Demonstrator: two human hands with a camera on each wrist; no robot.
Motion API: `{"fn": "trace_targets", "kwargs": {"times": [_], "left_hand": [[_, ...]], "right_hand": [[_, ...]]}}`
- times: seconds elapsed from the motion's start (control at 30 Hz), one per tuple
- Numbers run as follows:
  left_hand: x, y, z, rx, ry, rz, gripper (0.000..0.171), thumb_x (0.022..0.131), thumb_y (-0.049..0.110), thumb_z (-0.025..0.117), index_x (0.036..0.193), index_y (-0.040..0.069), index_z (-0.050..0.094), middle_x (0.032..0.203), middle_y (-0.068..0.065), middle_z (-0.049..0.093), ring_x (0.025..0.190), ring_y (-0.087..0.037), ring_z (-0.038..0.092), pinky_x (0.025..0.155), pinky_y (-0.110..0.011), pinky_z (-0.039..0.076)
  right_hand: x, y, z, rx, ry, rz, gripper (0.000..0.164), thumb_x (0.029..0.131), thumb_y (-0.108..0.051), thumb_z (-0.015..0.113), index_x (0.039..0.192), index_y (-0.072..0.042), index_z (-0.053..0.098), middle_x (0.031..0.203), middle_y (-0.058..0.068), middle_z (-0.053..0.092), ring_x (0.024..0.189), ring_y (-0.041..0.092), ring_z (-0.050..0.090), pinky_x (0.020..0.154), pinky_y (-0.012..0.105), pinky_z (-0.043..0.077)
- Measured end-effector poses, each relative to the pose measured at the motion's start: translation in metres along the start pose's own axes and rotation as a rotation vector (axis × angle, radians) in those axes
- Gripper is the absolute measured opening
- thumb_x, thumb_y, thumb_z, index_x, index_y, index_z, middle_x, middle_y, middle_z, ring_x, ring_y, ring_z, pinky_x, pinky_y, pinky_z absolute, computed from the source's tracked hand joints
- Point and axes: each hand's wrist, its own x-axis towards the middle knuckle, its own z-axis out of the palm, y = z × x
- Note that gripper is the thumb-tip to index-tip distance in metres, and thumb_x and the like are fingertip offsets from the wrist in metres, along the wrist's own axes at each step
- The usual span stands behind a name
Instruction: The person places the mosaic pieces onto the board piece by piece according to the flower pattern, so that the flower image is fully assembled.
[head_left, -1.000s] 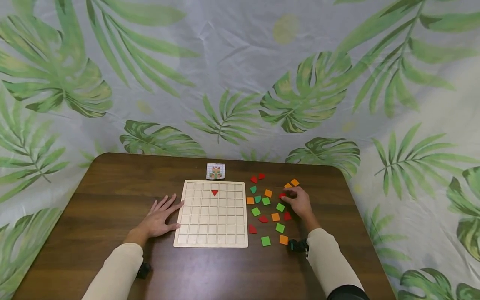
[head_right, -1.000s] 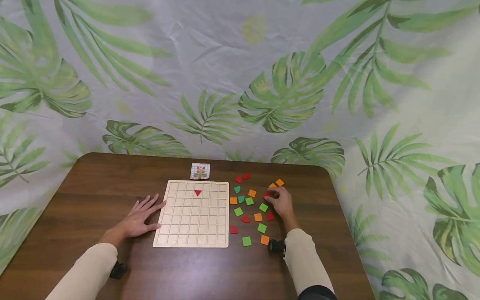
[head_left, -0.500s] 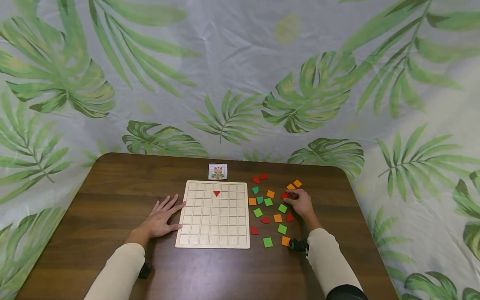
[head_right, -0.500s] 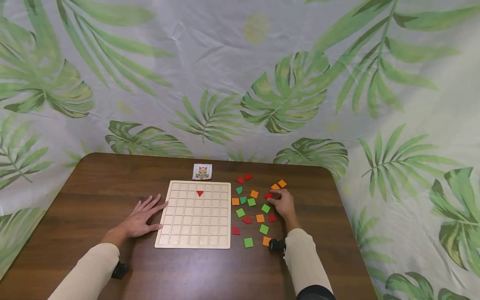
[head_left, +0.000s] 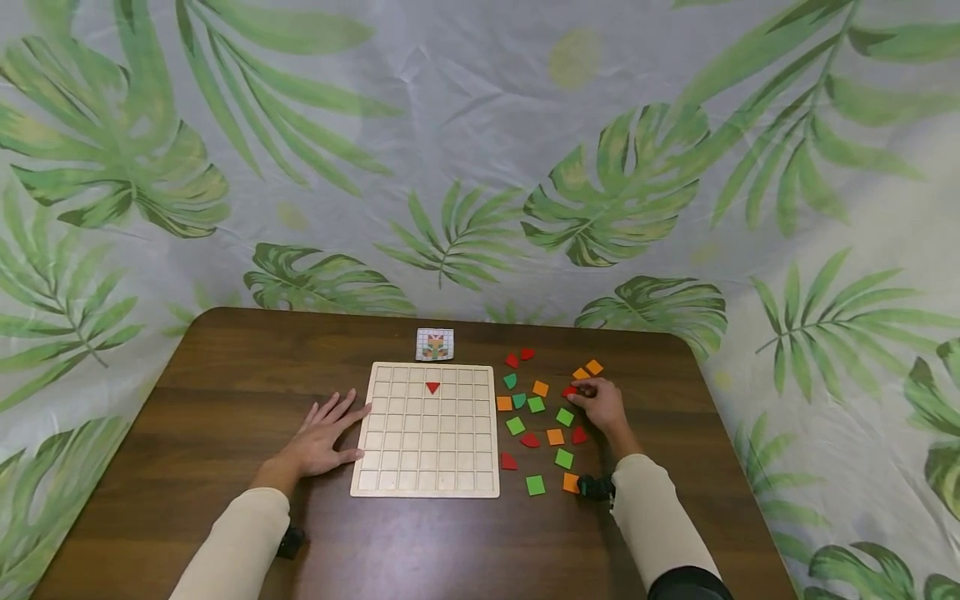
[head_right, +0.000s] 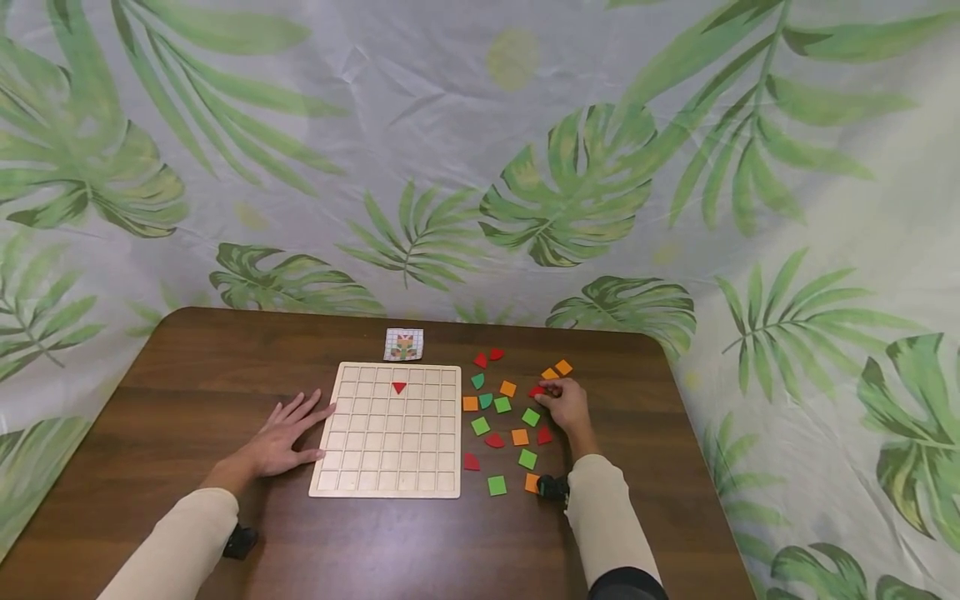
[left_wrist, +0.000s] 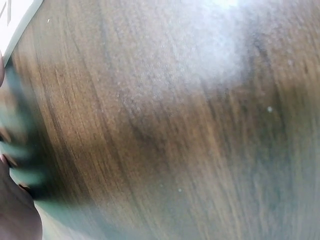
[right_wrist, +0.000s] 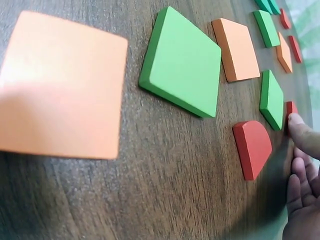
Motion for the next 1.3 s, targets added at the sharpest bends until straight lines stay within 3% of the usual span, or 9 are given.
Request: {"fn": "trace_targets", "kwargs": {"times": [0.3, 0.53, 0.7, 0.93, 1.3], "left_hand": [[0.0, 0.003, -0.002, 0.005, 0.002, -0.005, 0.074, 0.088, 0.046, 0.065, 0.148, 0.012, 0.039, 0.156, -0.022, 0.022, 0.141, -0.048, 0.016, 0.11, -0.066, 0.007], [-0.001, 0.003, -0.001, -0.001, -0.001, -0.005, 0.074, 0.088, 0.045, 0.065, 0.148, 0.011, 0.039, 0.156, -0.023, 0.021, 0.141, -0.048, 0.015, 0.11, -0.066, 0.006], [-0.001, 0.003, -0.001, -0.004, -0.002, 0.0, 0.074, 0.088, 0.045, 0.064, 0.148, 0.011, 0.038, 0.156, -0.023, 0.02, 0.141, -0.048, 0.015, 0.11, -0.066, 0.006], [0.0, 0.002, -0.003, 0.01, -0.011, 0.005, 0.073, 0.089, 0.042, 0.065, 0.148, 0.01, 0.037, 0.156, -0.024, 0.019, 0.141, -0.049, 0.014, 0.109, -0.066, 0.006], [0.0, 0.003, -0.004, -0.005, -0.02, -0.004, 0.074, 0.088, 0.042, 0.067, 0.149, 0.011, 0.037, 0.156, -0.023, 0.019, 0.141, -0.048, 0.014, 0.11, -0.066, 0.006]], "right_hand": [[0.0, 0.001, 0.001, 0.056, 0.02, 0.059, 0.025, 0.088, -0.01, 0.071, 0.108, 0.004, 0.066, 0.099, 0.017, 0.062, 0.09, 0.028, 0.053, 0.079, 0.038, 0.046], [-0.003, 0.0, 0.002, 0.071, 0.045, 0.053, 0.023, 0.085, -0.009, 0.073, 0.103, 0.005, 0.065, 0.088, 0.014, 0.062, 0.077, 0.023, 0.053, 0.066, 0.028, 0.044], [-0.004, 0.0, 0.004, 0.116, 0.06, 0.062, 0.02, 0.085, -0.006, 0.073, 0.099, 0.004, 0.065, 0.087, 0.013, 0.063, 0.076, 0.02, 0.055, 0.065, 0.022, 0.046], [-0.002, -0.009, 0.002, 0.154, 0.08, 0.032, 0.016, 0.086, -0.003, 0.07, 0.099, 0.005, 0.066, 0.092, 0.017, 0.066, 0.082, 0.025, 0.06, 0.068, 0.023, 0.048], [0.001, -0.032, 0.012, 0.239, 0.056, 0.018, 0.014, 0.085, -0.003, 0.071, 0.095, 0.004, 0.066, 0.086, 0.01, 0.065, 0.073, 0.013, 0.057, 0.062, 0.022, 0.047]]}}
